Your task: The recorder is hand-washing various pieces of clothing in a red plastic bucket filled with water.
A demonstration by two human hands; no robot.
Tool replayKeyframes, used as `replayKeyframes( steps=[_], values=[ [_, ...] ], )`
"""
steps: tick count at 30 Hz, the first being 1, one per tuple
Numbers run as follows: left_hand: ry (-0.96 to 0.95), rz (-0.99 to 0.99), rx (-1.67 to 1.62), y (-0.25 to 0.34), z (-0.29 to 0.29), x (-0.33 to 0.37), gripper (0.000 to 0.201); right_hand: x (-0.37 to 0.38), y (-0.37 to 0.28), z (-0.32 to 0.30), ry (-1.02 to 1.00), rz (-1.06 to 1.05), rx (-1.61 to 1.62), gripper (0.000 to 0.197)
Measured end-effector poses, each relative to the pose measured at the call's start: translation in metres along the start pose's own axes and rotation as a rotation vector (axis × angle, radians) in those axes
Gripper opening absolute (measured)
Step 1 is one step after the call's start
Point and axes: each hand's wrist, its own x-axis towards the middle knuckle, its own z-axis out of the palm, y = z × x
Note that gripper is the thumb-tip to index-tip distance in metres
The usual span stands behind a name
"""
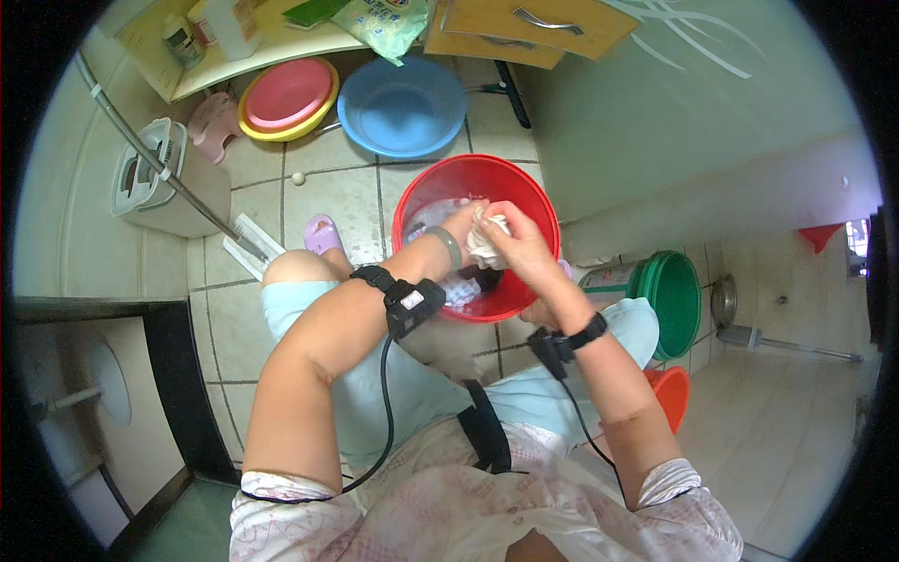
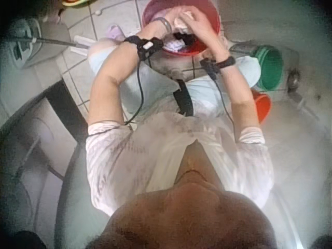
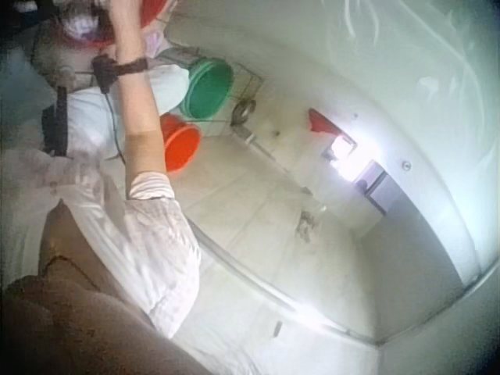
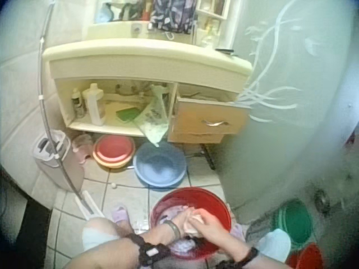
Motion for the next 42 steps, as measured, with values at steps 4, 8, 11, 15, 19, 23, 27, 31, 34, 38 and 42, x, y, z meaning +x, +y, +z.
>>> replayKeyframes(
  steps=[4,8,11,15,19,23,27,31,34,38,42],
  values=[
    [0.345,0.112,0.006,-0.008,-0.008,0.017,0.023,0.016,0.035,0.015,0.235,0.05,-0.757,0.027],
    [0.276,0.159,0.064,-0.015,-0.031,0.027,0.027,0.025,0.042,0.01,0.196,0.147,-0.796,0.029],
    [0.258,0.23,0.133,-0.003,-0.019,0.004,0.033,0.015,0.021,0.027,0.25,-0.005,-0.694,0.027],
    [0.305,0.082,0.057,0.011,-0.001,-0.029,0.038,-0.002,-0.009,0.058,0.205,-0.02,-0.591,0.027],
    [0.3,0.141,0.19,-0.006,-0.009,-0.015,0.037,0.02,0.048,0.023,0.26,0.254,-0.706,0.029],
    [0.238,0.114,0.368,-0.006,0.005,-0.016,0.033,0.02,0.094,0.022,0.478,0.179,0.043,0.024],
    [0.367,0.034,0.38,0.012,-0.01,-0.03,0.039,-0.006,0.059,0.048,0.302,0.131,-0.002,0.023],
    [0.288,-0.065,0.278,0.016,-0.013,-0.038,0.046,-0.024,0.003,0.069,0.279,-0.037,-0.242,0.025],
    [0.298,0.012,0.229,0.011,-0.032,-0.032,0.042,-0.006,0.008,0.064,0.302,0.05,-0.397,0.026],
    [0.268,0.039,0.18,-0.003,-0.025,-0.018,0.033,0.014,0.036,0.038,0.426,0.136,-0.471,0.027],
    [0.468,0.013,0.185,-0.007,0.026,-0.046,0.031,-0.008,0.019,0.055,0.355,0.021,-0.459,0.029]
  ],
)
